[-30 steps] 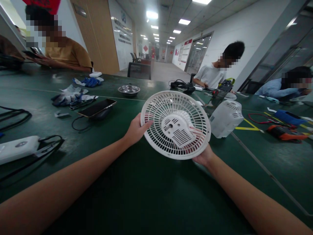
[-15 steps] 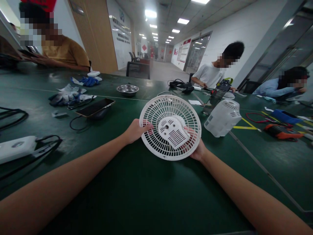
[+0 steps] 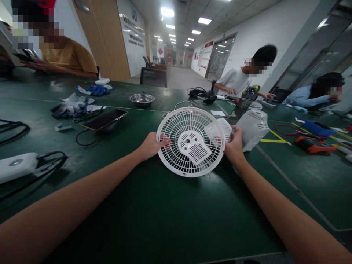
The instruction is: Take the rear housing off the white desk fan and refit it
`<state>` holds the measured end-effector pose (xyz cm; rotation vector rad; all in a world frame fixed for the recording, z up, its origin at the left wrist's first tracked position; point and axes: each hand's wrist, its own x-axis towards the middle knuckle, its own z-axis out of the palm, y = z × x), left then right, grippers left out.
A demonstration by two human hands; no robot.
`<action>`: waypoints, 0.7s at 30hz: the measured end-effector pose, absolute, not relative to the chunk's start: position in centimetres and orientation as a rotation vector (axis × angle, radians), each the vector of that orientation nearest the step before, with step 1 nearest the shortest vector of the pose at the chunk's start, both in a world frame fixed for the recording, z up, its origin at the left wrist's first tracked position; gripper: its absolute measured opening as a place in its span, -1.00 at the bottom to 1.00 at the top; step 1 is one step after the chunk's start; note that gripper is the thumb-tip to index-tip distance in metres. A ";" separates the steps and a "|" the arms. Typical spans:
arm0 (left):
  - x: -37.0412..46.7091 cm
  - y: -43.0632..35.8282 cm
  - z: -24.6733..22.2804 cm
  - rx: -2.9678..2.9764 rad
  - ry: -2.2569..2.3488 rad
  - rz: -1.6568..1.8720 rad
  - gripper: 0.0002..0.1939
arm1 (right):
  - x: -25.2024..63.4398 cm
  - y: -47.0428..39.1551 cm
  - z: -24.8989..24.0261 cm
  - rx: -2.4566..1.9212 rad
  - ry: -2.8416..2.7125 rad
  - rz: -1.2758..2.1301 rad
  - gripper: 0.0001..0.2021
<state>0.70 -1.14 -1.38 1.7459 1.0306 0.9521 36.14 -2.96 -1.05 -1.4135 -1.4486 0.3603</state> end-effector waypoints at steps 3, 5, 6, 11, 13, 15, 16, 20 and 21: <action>0.5 -0.9 -1.4 1.775 1.060 0.918 -0.72 | 37.0 -2.9 -0.1 -1.563 -1.458 0.129 -0.34; 0.3 -0.7 -1.4 1.825 1.067 0.901 -0.71 | 36.8 -3.0 0.2 -1.597 -1.537 0.016 -0.48; 0.2 -0.6 -1.4 1.845 1.073 0.898 -0.70 | 36.7 -3.1 0.3 -1.603 -1.574 -0.029 -0.53; -0.2 -0.3 -1.3 1.870 1.106 0.907 -0.69 | 36.7 -3.5 0.8 -1.564 -1.600 -0.216 -0.60; -0.3 -0.4 -1.2 1.846 1.109 0.912 -0.69 | 37.2 -3.8 1.5 -1.518 -1.523 -0.378 -0.56; -0.2 -0.5 -1.3 1.800 1.120 0.924 -0.72 | 38.0 -4.1 2.3 -1.498 -1.394 -0.538 -0.49; -0.2 -0.5 -1.3 1.774 1.123 0.929 -0.74 | 38.5 -4.1 2.6 -1.505 -1.324 -0.588 -0.44; -0.1 -0.5 -1.5 1.728 1.108 0.935 -0.78 | 41.0 -3.3 2.3 -1.634 -1.039 -0.495 -0.19; -0.2 -0.4 -1.5 1.732 1.105 0.932 -0.78 | 41.6 -2.9 1.8 -1.673 -0.984 -0.404 -0.14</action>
